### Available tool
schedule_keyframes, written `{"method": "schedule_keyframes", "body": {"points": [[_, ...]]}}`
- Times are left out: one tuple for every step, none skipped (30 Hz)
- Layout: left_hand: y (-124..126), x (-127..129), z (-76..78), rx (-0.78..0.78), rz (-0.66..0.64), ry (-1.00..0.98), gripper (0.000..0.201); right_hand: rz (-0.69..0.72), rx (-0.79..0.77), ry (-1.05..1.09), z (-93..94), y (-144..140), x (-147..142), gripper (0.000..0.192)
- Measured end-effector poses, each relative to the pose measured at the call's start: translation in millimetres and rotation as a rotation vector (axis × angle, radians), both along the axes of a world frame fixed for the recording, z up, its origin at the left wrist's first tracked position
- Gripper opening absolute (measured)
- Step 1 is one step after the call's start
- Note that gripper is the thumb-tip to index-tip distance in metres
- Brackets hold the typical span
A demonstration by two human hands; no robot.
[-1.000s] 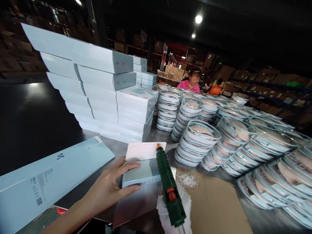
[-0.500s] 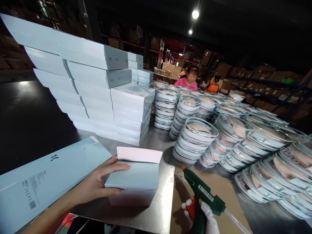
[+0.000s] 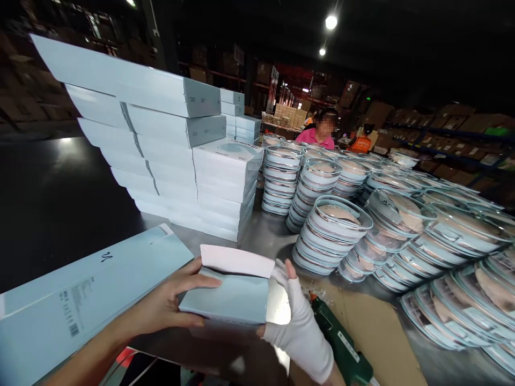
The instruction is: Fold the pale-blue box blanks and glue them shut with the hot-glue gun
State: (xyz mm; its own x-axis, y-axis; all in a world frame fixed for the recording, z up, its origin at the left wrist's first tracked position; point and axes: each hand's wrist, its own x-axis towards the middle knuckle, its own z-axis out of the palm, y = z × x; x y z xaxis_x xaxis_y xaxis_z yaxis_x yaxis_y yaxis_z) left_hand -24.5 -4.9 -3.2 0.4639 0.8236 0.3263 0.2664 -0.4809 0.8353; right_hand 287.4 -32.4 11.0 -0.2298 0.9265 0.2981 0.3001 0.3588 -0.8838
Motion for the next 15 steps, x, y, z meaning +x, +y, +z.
{"method": "schedule_keyframes", "body": {"points": [[-0.3,2.6,-5.7,0.039,0.0,-0.068,0.042,0.036,0.005,-0.012,-1.9,3.2,-4.7,0.104],[-0.4,5.3,-12.2,0.085,0.003,-0.162,0.045,0.047,0.017,-0.029,-4.6,4.0,-5.9,0.096],[-0.5,7.9,-18.8,0.138,0.003,-0.262,0.05,0.051,0.04,-0.047,-7.2,3.0,-5.1,0.088],[-0.7,10.1,-24.6,0.187,0.0,-0.347,0.056,0.07,0.074,-0.065,-9.0,1.1,-3.7,0.081],[-1.0,11.4,-29.0,0.226,-0.009,-0.4,0.061,0.098,0.122,-0.085,-9.4,-1.1,-3.1,0.075],[-1.4,11.9,-31.3,0.253,-0.024,-0.413,0.064,0.133,0.177,-0.11,-8.3,-3.0,-4.4,0.07],[-2.1,11.5,-31.4,0.269,-0.042,-0.381,0.062,0.165,0.236,-0.141,-5.5,-4.2,-7.6,0.066],[-2.9,10.3,-29.3,0.28,-0.058,-0.32,0.055,0.19,0.303,-0.172,-1.5,-4.4,-12.7,0.063],[-3.8,8.8,-25.3,0.283,-0.069,-0.249,0.045,0.213,0.367,-0.208,3.1,-3.8,-18.9,0.06],[-4.5,7.1,-20.1,0.283,-0.075,-0.173,0.036,0.229,0.427,-0.242,7.5,-2.4,-25.1,0.059],[-5.1,5.7,-14.5,0.277,-0.079,-0.098,0.028,0.236,0.478,-0.272,11.0,-0.8,-30.5,0.059],[-5.4,4.5,-9.3,0.261,-0.084,-0.038,0.023,0.247,0.521,-0.295,12.6,0.7,-34.1,0.061],[-5.4,3.8,-5.2,0.233,-0.092,-0.003,0.019,0.258,0.555,-0.323,11.9,1.8,-35.3,0.061],[-5.1,3.4,-2.7,0.2,-0.104,-0.005,0.018,0.263,0.579,-0.363,8.4,2.2,-34.1,0.061],[-4.4,3.2,-2.1,0.167,-0.11,-0.033,0.017,0.241,0.587,-0.404,2.1,1.8,-30.5,0.06]]}}
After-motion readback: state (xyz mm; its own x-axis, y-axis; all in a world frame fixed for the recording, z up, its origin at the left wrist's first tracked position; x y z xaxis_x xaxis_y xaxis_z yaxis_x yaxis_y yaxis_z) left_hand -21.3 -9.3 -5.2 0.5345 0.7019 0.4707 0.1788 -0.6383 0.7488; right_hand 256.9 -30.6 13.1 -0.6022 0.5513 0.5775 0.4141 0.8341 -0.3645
